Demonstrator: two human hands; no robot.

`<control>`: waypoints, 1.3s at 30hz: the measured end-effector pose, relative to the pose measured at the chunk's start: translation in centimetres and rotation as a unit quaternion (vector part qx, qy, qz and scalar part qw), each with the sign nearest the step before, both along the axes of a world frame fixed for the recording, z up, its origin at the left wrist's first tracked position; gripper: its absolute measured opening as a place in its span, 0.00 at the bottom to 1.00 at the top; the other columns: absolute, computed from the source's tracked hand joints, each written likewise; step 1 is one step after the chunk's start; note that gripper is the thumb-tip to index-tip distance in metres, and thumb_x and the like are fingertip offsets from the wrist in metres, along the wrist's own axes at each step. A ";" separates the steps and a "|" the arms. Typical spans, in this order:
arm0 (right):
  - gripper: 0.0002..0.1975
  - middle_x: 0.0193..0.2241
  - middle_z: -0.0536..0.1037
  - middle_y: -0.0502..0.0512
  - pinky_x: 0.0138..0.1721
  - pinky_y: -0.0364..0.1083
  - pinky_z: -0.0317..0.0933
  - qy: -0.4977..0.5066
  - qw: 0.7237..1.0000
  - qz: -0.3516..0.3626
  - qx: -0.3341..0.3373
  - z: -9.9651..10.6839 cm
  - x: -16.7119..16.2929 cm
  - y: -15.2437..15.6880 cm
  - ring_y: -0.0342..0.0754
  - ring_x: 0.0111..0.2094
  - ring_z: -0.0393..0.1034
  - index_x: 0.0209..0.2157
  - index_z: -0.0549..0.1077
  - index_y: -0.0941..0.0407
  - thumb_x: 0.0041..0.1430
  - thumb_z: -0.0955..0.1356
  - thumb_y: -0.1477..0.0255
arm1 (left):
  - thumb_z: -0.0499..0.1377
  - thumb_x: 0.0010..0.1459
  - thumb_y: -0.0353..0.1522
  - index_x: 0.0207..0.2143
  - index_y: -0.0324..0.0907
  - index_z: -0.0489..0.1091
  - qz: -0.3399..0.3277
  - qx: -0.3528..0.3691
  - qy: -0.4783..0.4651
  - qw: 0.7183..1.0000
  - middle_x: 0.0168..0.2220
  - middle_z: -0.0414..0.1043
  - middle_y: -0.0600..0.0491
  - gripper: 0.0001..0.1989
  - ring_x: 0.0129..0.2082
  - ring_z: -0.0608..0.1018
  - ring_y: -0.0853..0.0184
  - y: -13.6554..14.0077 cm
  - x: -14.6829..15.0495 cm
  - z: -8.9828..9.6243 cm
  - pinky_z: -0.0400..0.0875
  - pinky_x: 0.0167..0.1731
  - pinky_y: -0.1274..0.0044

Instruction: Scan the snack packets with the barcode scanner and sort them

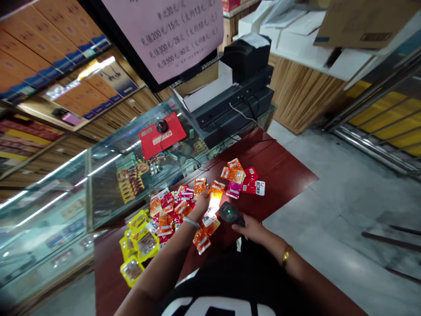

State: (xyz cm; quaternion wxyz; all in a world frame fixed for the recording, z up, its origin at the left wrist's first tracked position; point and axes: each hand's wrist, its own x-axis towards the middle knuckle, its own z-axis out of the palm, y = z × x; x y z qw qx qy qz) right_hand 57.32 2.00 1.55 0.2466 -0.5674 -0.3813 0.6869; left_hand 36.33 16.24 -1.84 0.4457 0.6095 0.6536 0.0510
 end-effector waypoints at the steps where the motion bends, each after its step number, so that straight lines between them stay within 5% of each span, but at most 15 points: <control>1: 0.34 0.18 0.67 0.41 0.17 0.40 0.52 0.007 1.000 0.005 -0.001 0.0 -0.2 0.0 0.38 0.14 0.57 0.50 0.69 0.58 0.49 0.73 0.49 | 0.51 0.63 0.32 0.43 0.39 0.73 -0.011 -0.005 0.023 1.000 0.36 0.77 0.47 0.12 0.34 0.76 0.65 -0.1 -0.6 0.5 0.71 0.38 0.74; 6: 0.35 0.19 0.67 0.41 0.16 0.39 0.52 0.028 0.999 0.014 -0.004 -0.7 -0.3 -0.1 0.37 0.14 0.56 0.50 0.68 0.58 0.49 0.72 0.48 | 0.58 0.59 0.35 0.45 0.40 0.72 -0.090 0.114 0.256 0.956 0.44 0.75 0.42 0.13 0.48 0.74 0.54 0.2 -3.3 3.0 0.66 0.49 0.67; 8: 0.34 0.18 0.66 0.41 0.16 0.39 0.51 0.024 1.000 -0.003 -0.002 -1.0 -0.1 -0.2 0.37 0.14 0.56 0.49 0.69 0.58 0.49 0.73 0.48 | 0.60 0.58 0.37 0.48 0.41 0.71 -0.115 0.175 0.278 0.938 0.48 0.73 0.41 0.17 0.51 0.72 0.53 1.0 -2.4 3.4 0.63 0.52 0.66; 16: 0.31 0.18 0.68 0.42 0.16 0.39 0.50 -0.016 0.998 -0.054 0.000 -2.1 2.3 0.0 0.38 0.14 0.56 0.49 0.69 0.57 0.52 0.72 0.51 | 0.60 0.58 0.33 0.60 0.50 0.63 -0.281 0.212 0.166 0.921 0.60 0.63 0.45 0.26 0.56 0.66 0.55 6.3 9.5 0.9 0.60 0.54 0.66; 20: 0.30 0.16 0.66 0.41 0.17 0.40 0.50 -0.027 0.998 -0.058 0.001 -2.2 3.3 0.2 0.39 0.14 0.57 0.51 0.68 0.58 0.54 0.71 0.51 | 0.61 0.56 0.33 0.56 0.45 0.66 -0.321 0.191 0.191 0.908 0.57 0.65 0.42 0.24 0.56 0.65 0.53 8.3 12.0 0.1 0.59 0.54 0.65; 27: 0.29 0.16 0.66 0.41 0.17 0.39 0.50 -0.030 0.998 -0.061 0.005 -1.8 3.5 0.9 0.39 0.14 0.57 0.51 0.68 0.58 0.55 0.71 0.54 | 0.65 0.53 0.42 0.52 0.41 0.67 -0.319 0.112 0.252 0.907 0.46 0.74 0.42 0.27 0.51 0.72 0.55 7.5 9.1 -0.5 0.59 0.53 0.67; 31: 0.31 0.17 0.65 0.41 0.16 0.39 0.51 -0.024 0.998 -0.057 0.013 -2.7 2.8 1.2 0.38 0.14 0.57 0.51 0.68 0.59 0.54 0.71 0.53 | 0.63 0.56 0.42 0.57 0.46 0.65 -0.330 0.106 0.228 0.910 0.48 0.74 0.45 0.27 0.50 0.74 0.58 5.4 5.5 -0.2 0.61 0.51 0.69; 36: 0.32 0.16 0.64 0.40 0.15 0.39 0.51 0.001 0.999 -0.038 0.009 -2.9 1.8 1.8 0.38 0.13 0.56 0.51 0.67 0.59 0.53 0.72 0.51 | 0.66 0.52 0.38 0.66 0.43 0.53 -0.274 0.126 0.218 0.928 0.50 0.74 0.42 0.42 0.54 0.72 0.56 3.0 2.9 0.0 0.60 0.52 0.70; 39: 0.33 0.16 0.64 0.39 0.15 0.38 0.51 0.000 0.999 -0.036 0.015 -2.6 1.3 2.1 0.37 0.13 0.56 0.51 0.66 0.59 0.53 0.71 0.50 | 0.66 0.52 0.38 0.58 0.42 0.65 -0.220 0.108 0.225 0.943 0.47 0.76 0.42 0.32 0.51 0.74 0.56 2.7 3.0 -0.2 0.63 0.49 0.71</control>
